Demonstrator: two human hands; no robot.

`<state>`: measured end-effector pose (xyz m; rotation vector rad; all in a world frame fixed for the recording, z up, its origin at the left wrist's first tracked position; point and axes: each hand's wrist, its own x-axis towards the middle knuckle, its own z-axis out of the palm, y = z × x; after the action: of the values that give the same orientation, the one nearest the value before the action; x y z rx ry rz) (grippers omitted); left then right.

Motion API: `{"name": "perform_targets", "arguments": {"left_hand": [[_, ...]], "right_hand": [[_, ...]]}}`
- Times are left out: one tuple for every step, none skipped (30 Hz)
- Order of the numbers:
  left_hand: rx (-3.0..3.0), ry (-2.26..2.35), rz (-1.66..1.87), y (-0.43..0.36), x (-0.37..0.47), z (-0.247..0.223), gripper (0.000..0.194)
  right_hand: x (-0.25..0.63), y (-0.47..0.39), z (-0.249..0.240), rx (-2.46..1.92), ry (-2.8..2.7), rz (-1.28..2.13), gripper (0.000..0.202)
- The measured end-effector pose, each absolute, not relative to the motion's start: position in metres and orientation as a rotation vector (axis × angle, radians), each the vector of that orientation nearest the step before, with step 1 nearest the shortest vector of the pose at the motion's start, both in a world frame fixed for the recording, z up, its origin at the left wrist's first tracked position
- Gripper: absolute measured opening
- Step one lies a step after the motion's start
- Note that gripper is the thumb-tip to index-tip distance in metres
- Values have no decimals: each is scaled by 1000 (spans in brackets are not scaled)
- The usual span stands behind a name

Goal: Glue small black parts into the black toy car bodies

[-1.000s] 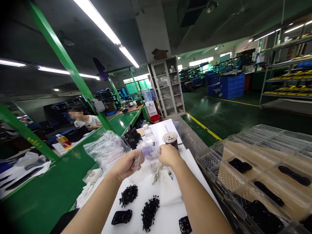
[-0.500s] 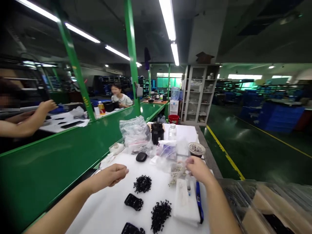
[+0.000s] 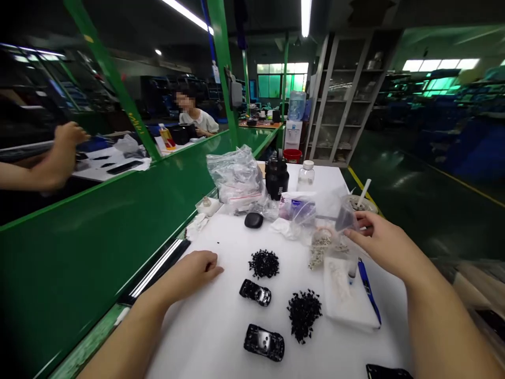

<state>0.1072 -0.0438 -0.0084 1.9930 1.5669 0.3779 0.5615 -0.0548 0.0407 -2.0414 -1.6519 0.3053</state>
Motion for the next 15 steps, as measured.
{"name": "perform_targets", "arguments": {"left_hand": [[1997,1578,367,-44,108,-9,36],[1999,1587,354,-43,109,-9,35],[1998,1593,338,-43,110,-9,34],[1993,1596,321,-43,111,-8,32],[1985,1596,302,-44,111,-6,30],[1971,1597,282,-44,111,-4,27],[1953,1596,265,-45,111,-2,25],[1931,1592,253,-45,110,0,25],[1908,1585,246,-45,109,2,26],[1885,1573,245,-45,108,4,29],[1865,1555,248,-45,107,5,32],[1845,1532,254,-45,105,6,35],[1826,1504,261,-44,103,7,38],[1806,1474,269,-44,100,8,40],[1785,1441,281,-43,97,8,42]], "right_hand": [[558,-56,45,-2082,-1643,314,54],[555,-57,48,-2116,-1631,301,52],[552,-58,51,-2135,-1622,278,50],[550,-58,53,-2137,-1624,262,48],[549,-58,55,-2131,-1630,255,46],[548,-59,56,-2126,-1632,250,45],[549,-59,56,-2121,-1636,255,46],[550,-59,57,-2116,-1637,269,49],[551,-59,57,-2108,-1639,287,53],[552,-60,57,-2098,-1646,303,58],[553,-61,58,-2088,-1657,316,61],[554,-62,58,-2081,-1667,314,62],[554,-63,59,-2076,-1674,291,61],[554,-65,60,-2077,-1673,240,59],[554,-66,61,-2080,-1668,167,56]]}}
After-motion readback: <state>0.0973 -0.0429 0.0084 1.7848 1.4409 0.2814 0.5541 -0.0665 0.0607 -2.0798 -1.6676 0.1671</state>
